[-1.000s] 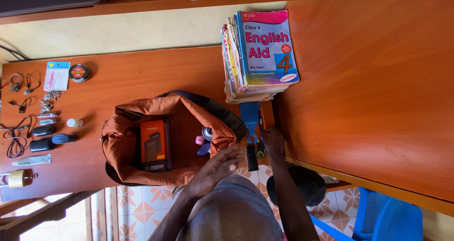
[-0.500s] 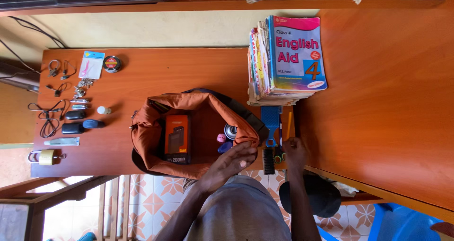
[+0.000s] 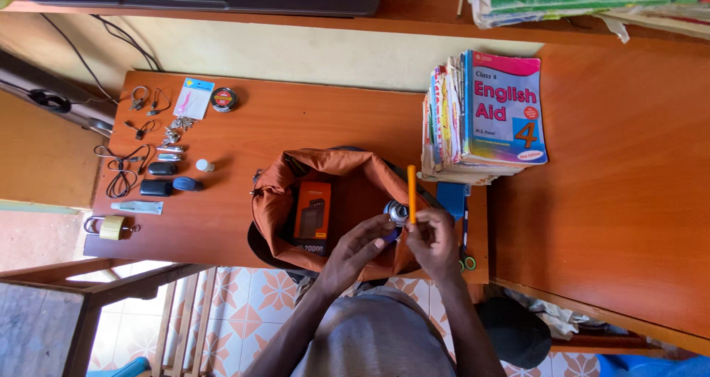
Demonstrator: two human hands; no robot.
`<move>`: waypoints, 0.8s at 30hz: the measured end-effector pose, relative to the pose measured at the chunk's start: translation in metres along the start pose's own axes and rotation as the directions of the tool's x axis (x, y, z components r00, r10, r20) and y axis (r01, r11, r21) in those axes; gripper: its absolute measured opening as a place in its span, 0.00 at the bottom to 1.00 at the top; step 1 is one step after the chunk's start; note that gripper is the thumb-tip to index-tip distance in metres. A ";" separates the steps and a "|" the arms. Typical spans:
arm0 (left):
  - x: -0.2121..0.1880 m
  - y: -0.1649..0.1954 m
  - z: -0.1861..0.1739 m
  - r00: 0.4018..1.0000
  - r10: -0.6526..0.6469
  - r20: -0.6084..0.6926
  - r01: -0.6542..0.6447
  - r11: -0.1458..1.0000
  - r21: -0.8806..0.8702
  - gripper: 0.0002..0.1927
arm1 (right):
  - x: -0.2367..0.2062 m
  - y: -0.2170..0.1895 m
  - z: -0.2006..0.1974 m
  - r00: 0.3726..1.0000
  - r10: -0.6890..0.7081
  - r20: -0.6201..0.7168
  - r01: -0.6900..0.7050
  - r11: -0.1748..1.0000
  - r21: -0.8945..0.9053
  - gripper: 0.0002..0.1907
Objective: The person packs an orange duffel bag on a desk, placing a water bottle, a pink flashlight, a boxed phone, a power bank box, and small items into it one at a time, then arranges and presses the contents down inside the bag.
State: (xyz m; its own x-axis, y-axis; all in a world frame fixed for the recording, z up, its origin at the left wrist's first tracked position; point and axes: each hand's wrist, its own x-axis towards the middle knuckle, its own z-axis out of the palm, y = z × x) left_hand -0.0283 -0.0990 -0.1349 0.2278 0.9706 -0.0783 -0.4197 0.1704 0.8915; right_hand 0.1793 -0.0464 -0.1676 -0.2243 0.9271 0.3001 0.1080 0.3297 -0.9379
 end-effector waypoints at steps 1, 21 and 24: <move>-0.003 0.004 -0.006 0.999 0.036 -0.031 -0.035 0.999 0.032 0.26 | 0.005 -0.006 0.015 0.997 -0.026 0.069 0.031 0.997 -0.077 0.21; -0.039 0.042 -0.104 0.920 0.274 -0.280 -0.078 0.829 0.554 0.12 | 0.063 -0.095 0.152 0.933 -0.031 0.358 0.132 0.956 -0.261 0.14; -0.040 0.042 -0.113 0.925 0.252 -0.284 -0.090 0.872 0.482 0.16 | 0.072 -0.099 0.164 0.926 -0.056 0.373 0.156 0.957 -0.244 0.11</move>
State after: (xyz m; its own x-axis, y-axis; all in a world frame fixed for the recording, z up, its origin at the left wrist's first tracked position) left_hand -0.1540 -0.1115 -0.1443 -0.1444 0.9892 0.0260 0.0372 -0.0209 0.9991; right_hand -0.0061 -0.0417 -0.0816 -0.5749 0.7739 0.2655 0.3049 0.5037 -0.8083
